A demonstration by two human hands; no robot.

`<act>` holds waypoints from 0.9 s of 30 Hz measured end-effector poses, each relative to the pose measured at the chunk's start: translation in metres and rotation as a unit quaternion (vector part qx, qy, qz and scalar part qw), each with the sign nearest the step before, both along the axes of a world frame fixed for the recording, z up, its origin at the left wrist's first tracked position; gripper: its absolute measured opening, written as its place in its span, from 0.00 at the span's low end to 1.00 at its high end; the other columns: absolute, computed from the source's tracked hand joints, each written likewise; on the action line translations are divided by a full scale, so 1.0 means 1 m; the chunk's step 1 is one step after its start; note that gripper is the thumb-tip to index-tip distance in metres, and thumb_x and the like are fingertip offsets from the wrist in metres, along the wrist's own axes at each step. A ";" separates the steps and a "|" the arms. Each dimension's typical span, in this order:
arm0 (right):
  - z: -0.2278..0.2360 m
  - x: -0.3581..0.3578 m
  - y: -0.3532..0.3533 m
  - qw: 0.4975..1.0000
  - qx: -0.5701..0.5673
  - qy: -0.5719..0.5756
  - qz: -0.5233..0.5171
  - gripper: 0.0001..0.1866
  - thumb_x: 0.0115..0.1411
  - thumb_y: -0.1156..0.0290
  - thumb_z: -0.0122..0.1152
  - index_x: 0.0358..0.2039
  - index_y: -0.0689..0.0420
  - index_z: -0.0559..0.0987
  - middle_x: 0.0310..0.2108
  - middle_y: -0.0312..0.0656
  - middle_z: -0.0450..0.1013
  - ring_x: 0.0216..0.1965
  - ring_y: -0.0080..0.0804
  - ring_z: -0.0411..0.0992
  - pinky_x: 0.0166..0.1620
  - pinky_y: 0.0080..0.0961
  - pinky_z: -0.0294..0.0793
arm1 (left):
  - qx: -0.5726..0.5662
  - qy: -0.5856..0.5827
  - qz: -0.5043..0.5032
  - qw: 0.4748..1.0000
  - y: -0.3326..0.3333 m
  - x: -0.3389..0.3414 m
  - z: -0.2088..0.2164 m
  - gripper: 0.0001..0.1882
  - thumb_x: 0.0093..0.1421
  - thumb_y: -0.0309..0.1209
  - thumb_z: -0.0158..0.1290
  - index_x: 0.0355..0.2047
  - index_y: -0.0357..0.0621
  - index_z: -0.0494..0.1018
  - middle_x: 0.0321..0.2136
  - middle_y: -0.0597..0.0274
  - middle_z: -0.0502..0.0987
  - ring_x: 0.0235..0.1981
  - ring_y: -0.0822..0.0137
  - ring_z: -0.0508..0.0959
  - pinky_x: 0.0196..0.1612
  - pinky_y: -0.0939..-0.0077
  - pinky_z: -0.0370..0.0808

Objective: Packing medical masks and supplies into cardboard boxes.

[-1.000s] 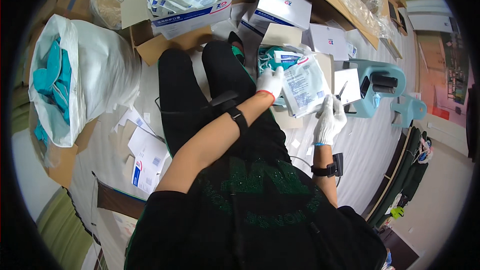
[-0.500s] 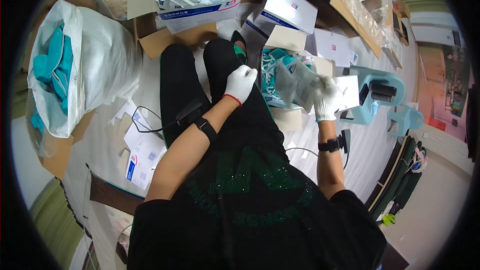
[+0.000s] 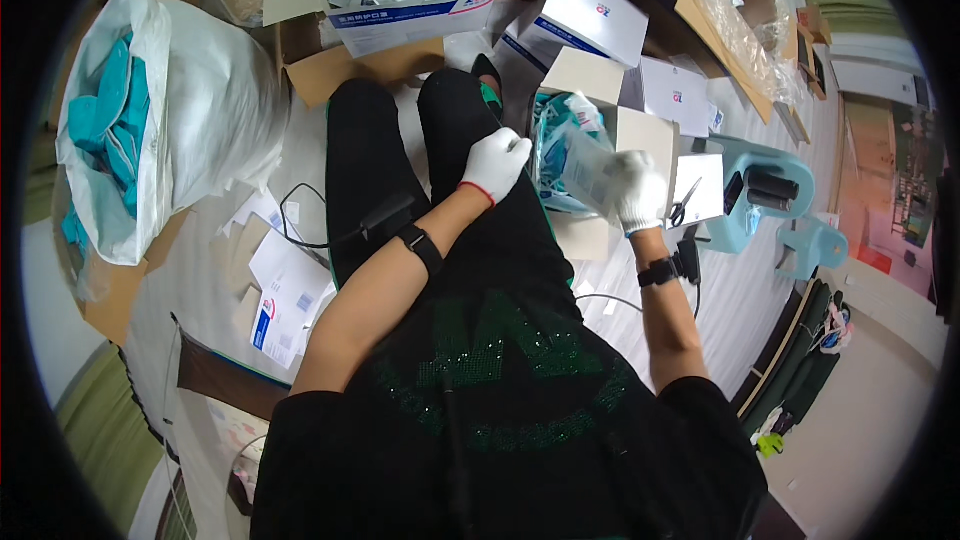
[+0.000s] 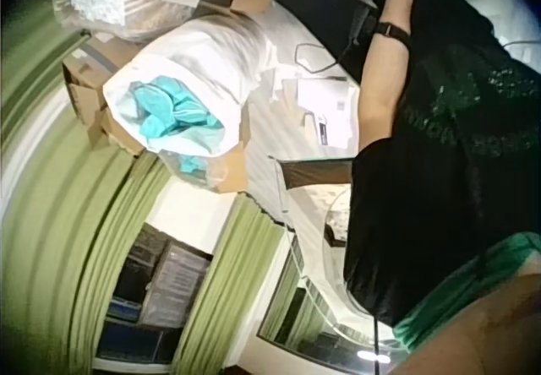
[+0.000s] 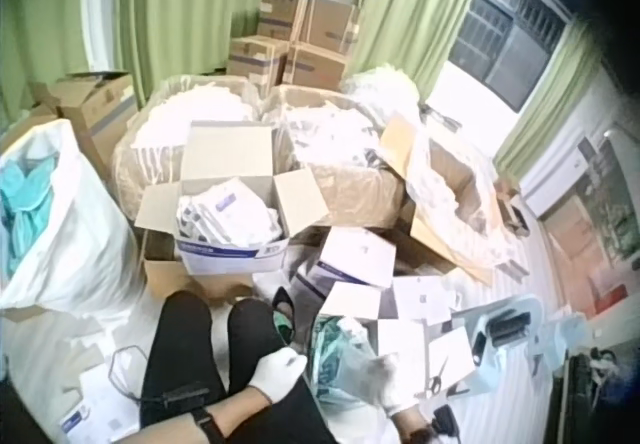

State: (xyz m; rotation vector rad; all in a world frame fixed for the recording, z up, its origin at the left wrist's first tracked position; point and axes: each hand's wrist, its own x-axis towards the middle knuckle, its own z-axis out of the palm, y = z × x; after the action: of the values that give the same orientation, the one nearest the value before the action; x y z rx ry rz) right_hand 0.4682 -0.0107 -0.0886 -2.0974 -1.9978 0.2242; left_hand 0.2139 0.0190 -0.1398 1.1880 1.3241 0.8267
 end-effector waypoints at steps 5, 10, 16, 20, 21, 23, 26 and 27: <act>-0.009 0.000 -0.002 0.998 0.037 -0.002 -0.050 0.06 0.48 0.68 0.63 0.28 0.51 0.78 0.31 0.45 0.74 0.31 0.46 0.75 0.35 0.39 0.74 | -0.087 0.340 -0.238 0.906 0.018 0.039 0.048 0.18 0.55 0.43 0.55 0.38 0.42 0.78 0.39 0.51 0.80 0.41 0.52 0.80 0.44 0.60 0.77; -0.022 0.003 0.001 0.998 0.010 -0.044 0.040 0.08 0.49 0.68 0.61 0.32 0.48 0.76 0.33 0.45 0.72 0.29 0.48 0.74 0.33 0.42 0.73 | -0.149 0.432 -0.337 0.823 0.034 0.083 0.009 0.17 0.54 0.39 0.57 0.41 0.45 0.79 0.43 0.55 0.80 0.44 0.56 0.80 0.43 0.59 0.77; -0.027 -0.005 -0.016 0.993 0.057 -0.087 0.055 0.11 0.49 0.70 0.62 0.35 0.50 0.75 0.30 0.46 0.73 0.29 0.50 0.73 0.33 0.43 0.73 | -0.134 0.456 -0.404 0.782 0.026 0.109 -0.010 0.15 0.52 0.33 0.58 0.41 0.46 0.80 0.45 0.57 0.79 0.43 0.56 0.81 0.39 0.58 0.77; -0.041 -0.030 -0.020 0.996 0.080 0.004 0.035 0.15 0.51 0.69 0.64 0.40 0.55 0.76 0.31 0.46 0.75 0.27 0.43 0.74 0.30 0.37 0.74 | -0.093 0.395 -0.495 0.768 0.033 0.108 -0.034 0.13 0.53 0.34 0.53 0.32 0.39 0.81 0.34 0.50 0.81 0.35 0.55 0.82 0.36 0.66 0.76; -0.033 -0.039 -0.019 0.973 0.032 0.199 -0.111 0.18 0.53 0.69 0.64 0.44 0.58 0.75 0.32 0.44 0.75 0.26 0.37 0.74 0.29 0.32 0.74 | -0.167 0.297 -0.422 0.840 0.035 0.107 -0.040 0.15 0.54 0.36 0.51 0.29 0.38 0.81 0.30 0.46 0.81 0.31 0.54 0.82 0.34 0.67 0.76; -0.048 -0.032 -0.021 0.843 -0.054 0.461 -0.271 0.21 0.57 0.66 0.62 0.46 0.68 0.74 0.31 0.39 0.75 0.24 0.22 0.70 0.27 0.23 0.72 | -0.230 0.162 -0.393 0.875 0.034 0.102 -0.053 0.16 0.55 0.38 0.53 0.32 0.36 0.80 0.29 0.51 0.81 0.29 0.58 0.81 0.32 0.66 0.75; -0.062 -0.013 -0.024 0.773 -0.159 0.535 -0.302 0.19 0.56 0.64 0.64 0.40 0.69 0.77 0.28 0.39 0.75 0.23 0.22 0.71 0.29 0.23 0.73 | -0.253 0.129 -0.386 0.878 0.032 0.111 -0.059 0.15 0.57 0.36 0.52 0.34 0.35 0.79 0.28 0.55 0.81 0.27 0.61 0.79 0.31 0.68 0.74; -0.063 -0.013 -0.026 0.771 -0.154 0.549 -0.281 0.19 0.56 0.62 0.66 0.37 0.67 0.79 0.31 0.38 0.75 0.26 0.25 0.72 0.32 0.24 0.74 | -0.227 0.151 -0.394 0.878 0.031 0.113 -0.065 0.14 0.58 0.35 0.51 0.34 0.36 0.79 0.28 0.57 0.80 0.26 0.63 0.78 0.30 0.69 0.74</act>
State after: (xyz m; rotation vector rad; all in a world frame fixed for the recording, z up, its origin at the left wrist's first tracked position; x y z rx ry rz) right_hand 0.4551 -0.0371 -0.1517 -1.8442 -0.6353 1.3421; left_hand 0.3266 0.0495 -0.2048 1.3355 1.0373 -0.2597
